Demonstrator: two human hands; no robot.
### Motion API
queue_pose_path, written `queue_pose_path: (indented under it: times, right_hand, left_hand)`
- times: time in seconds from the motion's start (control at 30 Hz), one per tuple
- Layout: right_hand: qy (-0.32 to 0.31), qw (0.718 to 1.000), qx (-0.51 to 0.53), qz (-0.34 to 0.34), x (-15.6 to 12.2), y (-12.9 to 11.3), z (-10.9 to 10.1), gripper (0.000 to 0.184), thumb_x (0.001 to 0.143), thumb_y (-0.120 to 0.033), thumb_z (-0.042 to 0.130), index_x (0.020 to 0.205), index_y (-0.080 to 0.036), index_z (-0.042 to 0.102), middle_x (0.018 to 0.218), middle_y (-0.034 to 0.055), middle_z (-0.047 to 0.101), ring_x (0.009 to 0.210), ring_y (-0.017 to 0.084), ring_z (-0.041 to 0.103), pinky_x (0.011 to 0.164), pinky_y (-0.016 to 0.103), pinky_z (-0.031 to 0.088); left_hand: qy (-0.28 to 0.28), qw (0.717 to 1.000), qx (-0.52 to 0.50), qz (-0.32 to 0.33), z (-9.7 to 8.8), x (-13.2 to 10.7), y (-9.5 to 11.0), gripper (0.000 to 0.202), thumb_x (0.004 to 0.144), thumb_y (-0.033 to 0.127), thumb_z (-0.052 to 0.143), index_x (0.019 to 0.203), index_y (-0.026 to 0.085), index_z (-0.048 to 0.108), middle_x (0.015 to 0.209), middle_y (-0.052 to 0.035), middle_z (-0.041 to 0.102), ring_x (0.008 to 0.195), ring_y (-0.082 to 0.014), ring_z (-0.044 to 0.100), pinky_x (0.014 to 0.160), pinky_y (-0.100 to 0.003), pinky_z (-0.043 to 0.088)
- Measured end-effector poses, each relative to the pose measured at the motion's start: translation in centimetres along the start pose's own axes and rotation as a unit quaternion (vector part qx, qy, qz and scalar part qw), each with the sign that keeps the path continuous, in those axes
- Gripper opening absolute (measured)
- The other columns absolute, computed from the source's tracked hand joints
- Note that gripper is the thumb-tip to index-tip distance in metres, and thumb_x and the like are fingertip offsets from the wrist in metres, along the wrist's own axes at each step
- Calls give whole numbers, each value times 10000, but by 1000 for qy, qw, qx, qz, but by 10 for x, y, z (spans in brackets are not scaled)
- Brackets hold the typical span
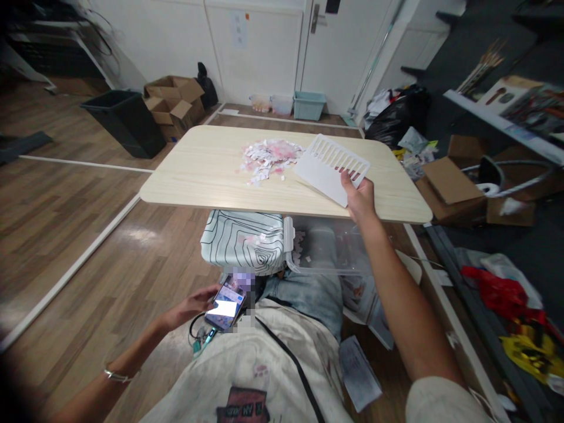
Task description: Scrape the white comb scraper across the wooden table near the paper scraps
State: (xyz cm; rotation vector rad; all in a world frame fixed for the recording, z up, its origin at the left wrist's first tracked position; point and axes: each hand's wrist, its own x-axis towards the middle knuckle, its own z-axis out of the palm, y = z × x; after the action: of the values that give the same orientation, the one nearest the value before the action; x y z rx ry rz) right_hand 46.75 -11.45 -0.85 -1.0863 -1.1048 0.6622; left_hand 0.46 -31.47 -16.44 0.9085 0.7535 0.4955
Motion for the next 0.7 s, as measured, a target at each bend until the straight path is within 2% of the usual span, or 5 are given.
queue_pose_path:
  times: [0.17,0.37,0.5,0.7]
  right_hand:
    - [0,1000,8,6,-1,-1,1,697,552,-785,877,958,-239,728,1036,66,816,1144,314,752,1095,518,564]
    - [-3,1000,12,5,-2,-4,2,690,550,-776,885,947,-234,732,1020,73,818,1161,323,748,1075,512,580]
    - [-2,1000,13,1,-2,-4,3,693,544,-785,882,938,-235,732,1019,76,814,1164,328,745,1059,510,590]
    - [-9,1000,1,-1,-2,-5,2,678,572,-786,870,951,-242,730,1054,76,809,1190,328,731,1062,505,587]
  left_hand:
    - [31,999,6,0,3,2,1,308,804,302,831,1079,187,753,1080,-48,728,1060,-267,625,934,-348,451]
    - [26,1000,15,-1,5,2,1,313,811,317,833,1082,189,741,1068,-48,727,1031,-264,635,918,-347,454]
    - [24,999,35,7,4,2,-2,267,834,308,821,1057,191,732,1083,-49,726,1078,-280,630,953,-358,453]
    - [37,998,56,2,11,4,-2,328,829,341,842,1093,194,713,1096,-54,731,1129,-295,623,978,-369,467]
